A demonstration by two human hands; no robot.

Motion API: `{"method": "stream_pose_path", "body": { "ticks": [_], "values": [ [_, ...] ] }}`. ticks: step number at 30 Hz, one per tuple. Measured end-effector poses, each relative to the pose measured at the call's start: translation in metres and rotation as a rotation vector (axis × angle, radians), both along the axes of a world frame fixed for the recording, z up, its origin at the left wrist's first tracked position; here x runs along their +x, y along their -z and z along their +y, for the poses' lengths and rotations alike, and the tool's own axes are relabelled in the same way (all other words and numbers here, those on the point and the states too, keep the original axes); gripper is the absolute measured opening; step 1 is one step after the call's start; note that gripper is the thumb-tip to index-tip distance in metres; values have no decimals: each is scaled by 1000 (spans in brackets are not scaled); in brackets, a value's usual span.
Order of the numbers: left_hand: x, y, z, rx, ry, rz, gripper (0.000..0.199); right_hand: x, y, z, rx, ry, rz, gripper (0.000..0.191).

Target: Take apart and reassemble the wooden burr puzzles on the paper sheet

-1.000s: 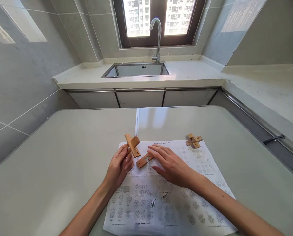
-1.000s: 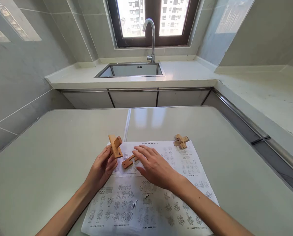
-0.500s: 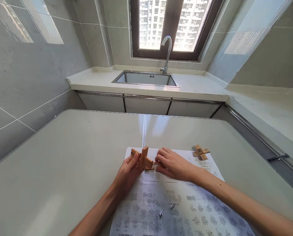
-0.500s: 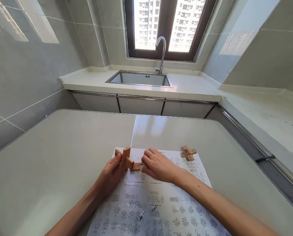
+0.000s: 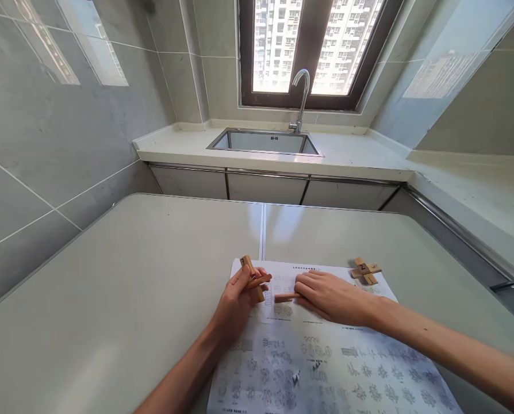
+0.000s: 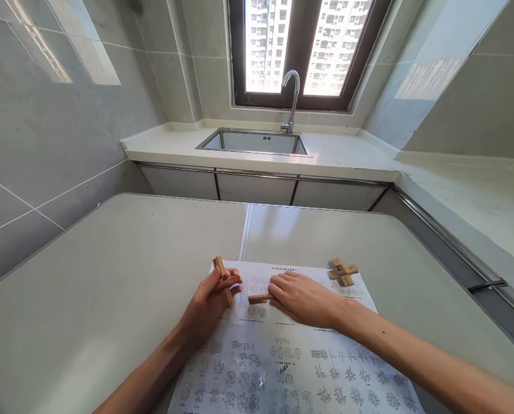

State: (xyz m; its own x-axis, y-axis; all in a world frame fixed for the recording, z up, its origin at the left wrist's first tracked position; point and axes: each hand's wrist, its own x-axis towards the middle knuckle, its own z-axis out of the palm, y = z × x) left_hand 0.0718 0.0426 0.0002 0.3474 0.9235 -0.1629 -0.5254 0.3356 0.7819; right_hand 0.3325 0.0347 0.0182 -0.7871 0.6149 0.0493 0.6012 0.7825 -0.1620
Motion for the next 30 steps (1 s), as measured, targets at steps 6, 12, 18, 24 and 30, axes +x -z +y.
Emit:
{"method": "stream_pose_path", "body": {
  "ticks": [6,12,18,24,30],
  "values": [
    [2,-4,-1,-34,23,-26,36,13,-30,-3,12,-45,-29,34],
    [3,-4,-2,-24,27,-13,33,8,-47,-10,199,-114,81,32],
    [5,-4,-4,-14,54,1,34,-10,-52,-18,205,-199,164,25],
    [7,-9,-8,14,158,23,35,-31,-51,-23,-32,15,296,15],
    [4,2,-6,57,171,14,42,-43,-60,-23,-602,294,527,21]
  ]
}}
